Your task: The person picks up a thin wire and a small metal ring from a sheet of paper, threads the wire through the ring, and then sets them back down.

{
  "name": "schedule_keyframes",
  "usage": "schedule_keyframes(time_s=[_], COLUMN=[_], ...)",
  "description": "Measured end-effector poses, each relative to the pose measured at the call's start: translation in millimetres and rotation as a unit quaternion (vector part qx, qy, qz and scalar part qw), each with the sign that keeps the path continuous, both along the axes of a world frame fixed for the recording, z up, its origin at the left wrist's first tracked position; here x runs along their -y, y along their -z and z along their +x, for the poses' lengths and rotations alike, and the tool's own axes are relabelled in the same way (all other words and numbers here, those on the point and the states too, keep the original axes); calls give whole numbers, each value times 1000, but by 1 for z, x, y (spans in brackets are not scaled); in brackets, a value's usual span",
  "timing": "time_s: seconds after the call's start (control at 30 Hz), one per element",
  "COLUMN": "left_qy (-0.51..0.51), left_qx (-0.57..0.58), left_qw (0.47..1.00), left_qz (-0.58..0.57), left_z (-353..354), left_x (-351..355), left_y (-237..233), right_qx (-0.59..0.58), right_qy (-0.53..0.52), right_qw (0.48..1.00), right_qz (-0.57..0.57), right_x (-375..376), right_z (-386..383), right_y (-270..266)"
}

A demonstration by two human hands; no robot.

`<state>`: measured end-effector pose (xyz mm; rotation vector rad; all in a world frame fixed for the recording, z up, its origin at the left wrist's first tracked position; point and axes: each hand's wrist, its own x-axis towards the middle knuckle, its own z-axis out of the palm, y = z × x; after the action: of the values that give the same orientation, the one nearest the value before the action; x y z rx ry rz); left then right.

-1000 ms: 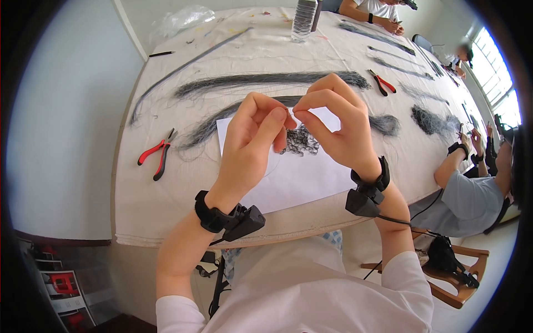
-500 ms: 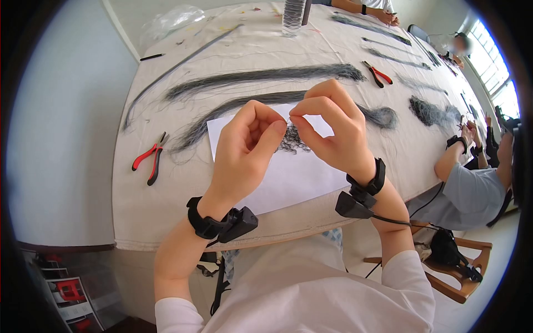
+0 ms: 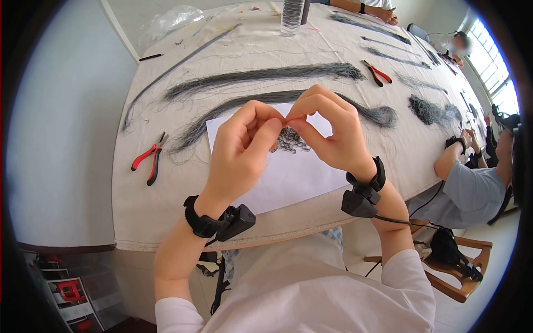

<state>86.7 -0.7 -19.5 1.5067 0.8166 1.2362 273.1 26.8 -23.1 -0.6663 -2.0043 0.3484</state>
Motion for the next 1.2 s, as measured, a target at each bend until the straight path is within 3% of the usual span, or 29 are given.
schedule_keyframes(time_s=[0.07, 0.2, 0.37, 0.63, 0.93, 1.1, 1.2], left_qy=[23, 29, -1, -27, -36, -20, -47], left_qx=[39, 36, -7, -22, -10, 5, -10], left_qw=[998, 998, 1000, 999, 999, 999, 998], left_qz=[-53, -52, 22, 18, 29, 27, 37], left_z=[-1, -3, -2, -3, -6, -11, -16], left_x=[-1, -3, -5, -5, 1, 4, 3], left_y=[-6, -4, 5, 3, -8, -15, -18], right_qx=[-7, -15, -9, -25, -109, 67, 34], right_qy=[-1, 5, 7, 30, -124, -163, -165], right_qw=[1000, 1000, 999, 998, 973, 949, 948], right_qz=[2, 19, 38, 51, -160, -262, -269], right_x=[0, -1, -2, -6, -5, 10, 3], right_z=[-1, -1, 1, 8, -5, -16, -7], right_y=[0, 1, 3, -3, 8, 11, 6])
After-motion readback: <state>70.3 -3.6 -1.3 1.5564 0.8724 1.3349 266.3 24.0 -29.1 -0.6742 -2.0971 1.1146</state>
